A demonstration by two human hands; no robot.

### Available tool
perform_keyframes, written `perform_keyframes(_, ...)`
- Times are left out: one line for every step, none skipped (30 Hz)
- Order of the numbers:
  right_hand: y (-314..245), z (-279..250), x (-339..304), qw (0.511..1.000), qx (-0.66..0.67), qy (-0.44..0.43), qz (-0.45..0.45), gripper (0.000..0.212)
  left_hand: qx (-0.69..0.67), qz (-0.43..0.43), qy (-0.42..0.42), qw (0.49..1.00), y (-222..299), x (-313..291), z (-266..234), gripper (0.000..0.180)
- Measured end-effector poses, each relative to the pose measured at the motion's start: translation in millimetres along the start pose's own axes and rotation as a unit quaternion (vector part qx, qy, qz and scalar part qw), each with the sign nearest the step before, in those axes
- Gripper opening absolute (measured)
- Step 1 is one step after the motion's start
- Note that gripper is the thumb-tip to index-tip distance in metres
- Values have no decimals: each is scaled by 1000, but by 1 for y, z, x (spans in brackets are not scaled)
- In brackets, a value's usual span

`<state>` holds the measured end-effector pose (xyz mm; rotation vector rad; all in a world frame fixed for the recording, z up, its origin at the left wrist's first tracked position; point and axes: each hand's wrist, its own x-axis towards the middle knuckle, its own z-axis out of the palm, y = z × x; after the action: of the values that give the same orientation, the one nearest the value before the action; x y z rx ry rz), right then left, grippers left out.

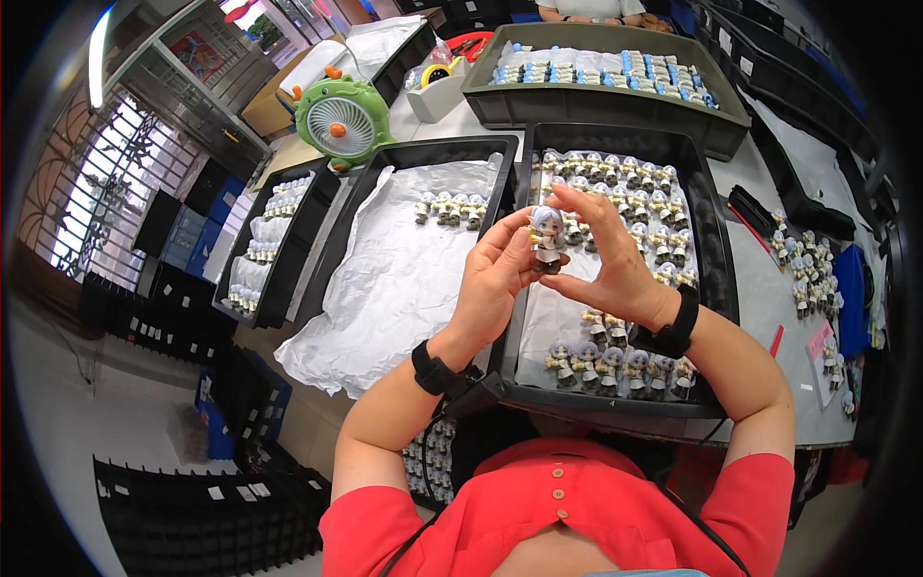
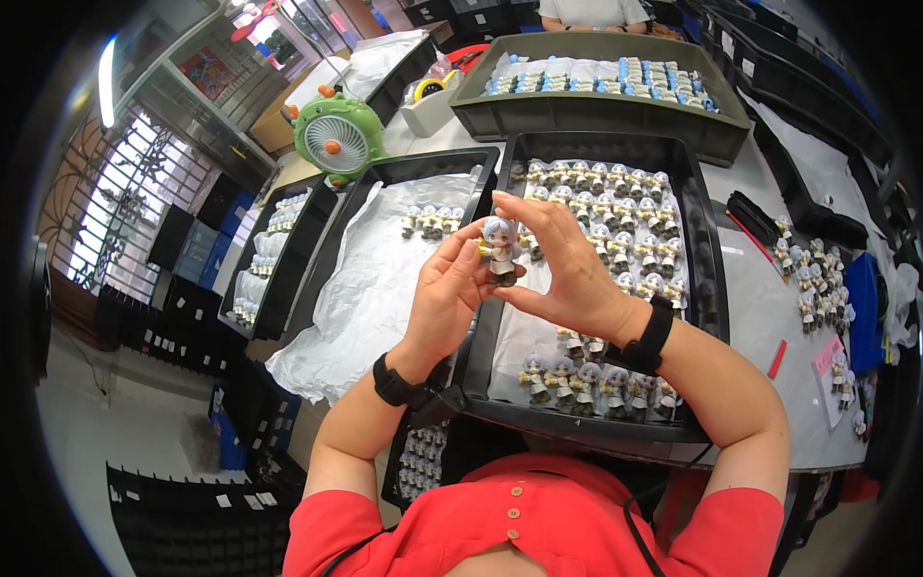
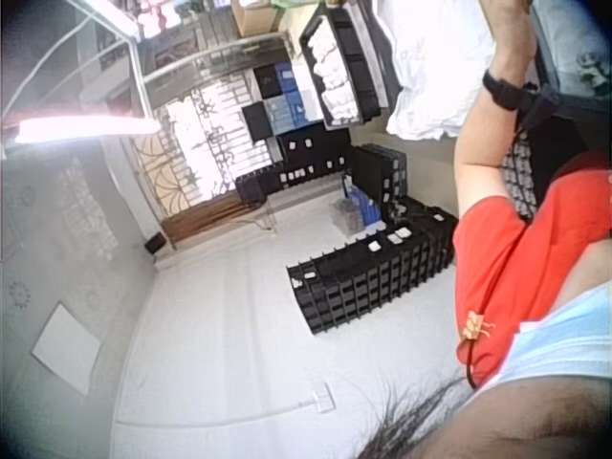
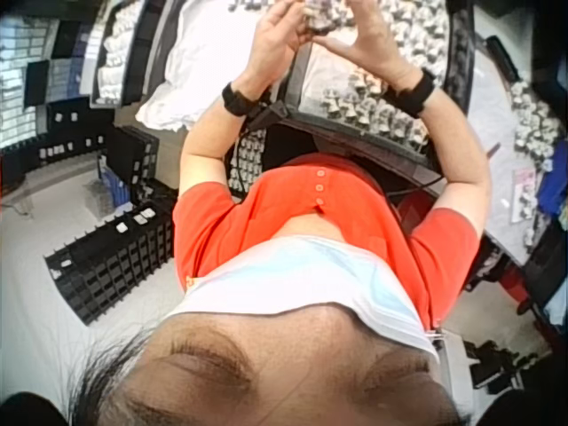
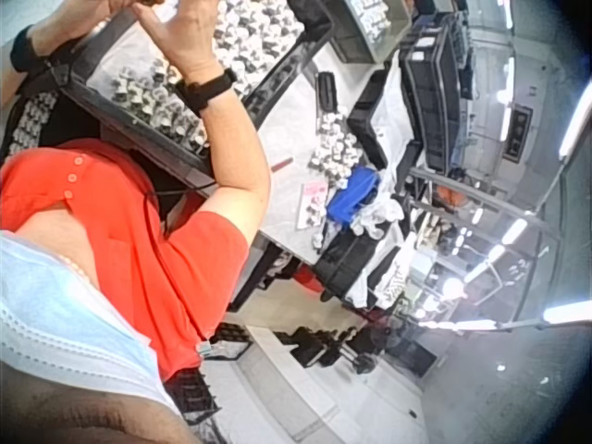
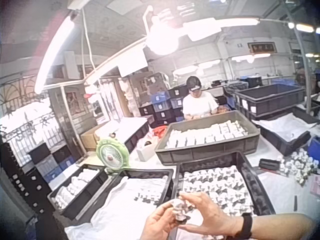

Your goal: The person picks small cylindrical components from a tray and places them into a black bin lined with white tissue paper. They use a small tool to adjust or mark each component before arranging them in rows within the bin.

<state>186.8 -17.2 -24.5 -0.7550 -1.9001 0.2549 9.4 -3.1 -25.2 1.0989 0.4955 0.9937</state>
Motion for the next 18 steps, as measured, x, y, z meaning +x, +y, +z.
perform_keyframes(-1, 0, 0, 1000, 0, 0, 0, 86, -12, -5, -3, 1000, 0, 1, 0, 40)
perform_keyframes(-1, -1, 1, 1000, 0, 0, -1, 86, -24, -9, -6, 1000, 1, 1, 0, 40)
perform_keyframes(-1, 0, 0, 1000, 1, 1, -5, 86, -32, -14, -8, 999, 1, 1, 0, 40)
perform_keyframes(1, 1, 0, 1000, 1, 2, -8, 86, -40, -18, -10, 999, 1, 1, 0, 40)
perform_keyframes(2, 2, 0, 1000, 2, 3, -11, 86, -48, -23, -11, 999, 1, 2, 0, 40)
perform_keyframes(2, 2, -1, 1000, 2, 2, -9, 86, -50, -27, -12, 998, 2, 2, 0, 40)
perform_keyframes(2, 2, -1, 1000, 2, 1, -7, 86, -52, -31, -12, 998, 2, 2, 0, 39)
perform_keyframes(2, 2, -1, 1000, 2, -1, -4, 86, -54, -35, -12, 998, 2, 2, 0, 39)
perform_keyframes(2, 2, -2, 1000, 1, -3, -3, 87, -49, -36, -8, 998, 2, 2, 0, 38)
perform_keyframes(2, 2, -2, 1000, 1, -6, -1, 87, -43, -36, -4, 998, 1, 2, 0, 38)
perform_keyframes(1, 2, -2, 1000, 0, -8, 0, 87, -37, -37, 1, 999, 0, 2, 0, 37)
perform_keyframes(1, 2, -2, 1000, 0, -6, -5, 88, -35, -36, 2, 999, -1, 2, 0, 37)
perform_keyframes(2, 2, -2, 1000, 0, -4, -10, 88, -33, -36, 4, 999, -1, 2, 1, 36)
perform_keyframes(2, 2, -2, 1000, 0, -1, -15, 88, -32, -35, 6, 999, -1, 2, 1, 36)
perform_keyframes(2, 3, -2, 1000, 7, -2, -10, 88, -35, -35, 3, 999, -2, 2, 0, 36)
perform_keyframes(3, 3, -2, 1000, 14, -2, -5, 88, -37, -35, 0, 999, -2, 2, 0, 36)
perform_keyframes(3, 3, -3, 1000, 21, -2, -1, 87, -40, -35, -2, 999, -2, 2, 0, 36)
perform_keyframes(2, 3, -2, 1000, 18, 0, -5, 87, -38, -34, -2, 999, -2, 2, 0, 36)
